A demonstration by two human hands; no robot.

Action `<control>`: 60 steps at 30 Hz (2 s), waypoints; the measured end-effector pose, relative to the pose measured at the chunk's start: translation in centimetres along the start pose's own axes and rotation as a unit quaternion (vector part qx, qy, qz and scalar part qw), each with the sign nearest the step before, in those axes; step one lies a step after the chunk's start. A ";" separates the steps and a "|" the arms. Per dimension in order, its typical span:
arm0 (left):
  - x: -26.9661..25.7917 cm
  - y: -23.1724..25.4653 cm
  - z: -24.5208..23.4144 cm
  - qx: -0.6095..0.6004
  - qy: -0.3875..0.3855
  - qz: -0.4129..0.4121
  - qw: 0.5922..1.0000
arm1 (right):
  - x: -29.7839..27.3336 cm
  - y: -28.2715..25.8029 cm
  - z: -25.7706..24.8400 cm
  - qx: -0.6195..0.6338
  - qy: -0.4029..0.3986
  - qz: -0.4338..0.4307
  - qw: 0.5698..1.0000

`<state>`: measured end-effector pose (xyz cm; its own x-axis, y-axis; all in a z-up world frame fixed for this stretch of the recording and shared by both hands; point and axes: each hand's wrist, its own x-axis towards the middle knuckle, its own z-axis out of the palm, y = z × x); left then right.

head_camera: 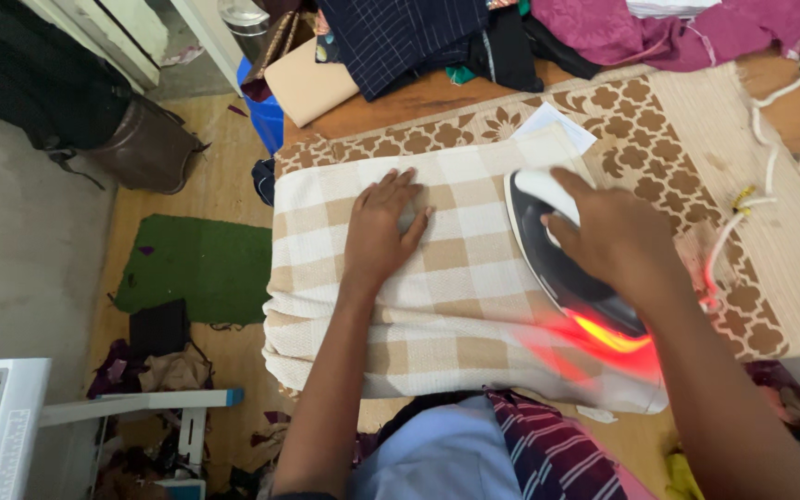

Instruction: The person irons a beige and white checkered cloth on a wooden table using a handheld electric iron. They repeatedly smooth the fabric, fold it, and continue ironing different sections until the cloth is neatly folded.

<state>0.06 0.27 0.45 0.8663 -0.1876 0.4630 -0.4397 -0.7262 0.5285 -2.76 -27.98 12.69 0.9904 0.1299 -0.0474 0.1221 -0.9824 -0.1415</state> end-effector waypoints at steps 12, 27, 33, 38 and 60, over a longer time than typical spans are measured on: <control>-0.1 0.7 -0.4 0.000 0.000 -0.001 1.000 | 3.3 -1.4 -1.5 0.016 -0.043 0.038 0.998; 0.2 0.3 -0.4 -0.008 -0.005 -0.017 1.000 | 15.1 2.1 1.4 0.009 -0.054 -0.014 0.998; 0.0 0.3 -0.2 -0.004 -0.009 -0.015 1.000 | 13.6 0.6 -0.2 0.087 -0.119 0.041 0.988; -0.1 0.2 -0.1 -0.008 -0.006 -0.015 1.000 | 13.3 0.3 0.0 0.101 -0.137 0.033 0.985; -0.5 -1.0 1.2 0.100 -0.055 0.010 0.993 | 7.9 -2.0 1.3 0.002 0.013 0.056 0.998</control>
<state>0.36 0.30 -1.17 0.8831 -0.2677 0.3853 -0.4117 -0.8358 0.3631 4.77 -24.84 11.26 0.9992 0.0154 -0.0372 0.0100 -0.9899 -0.1415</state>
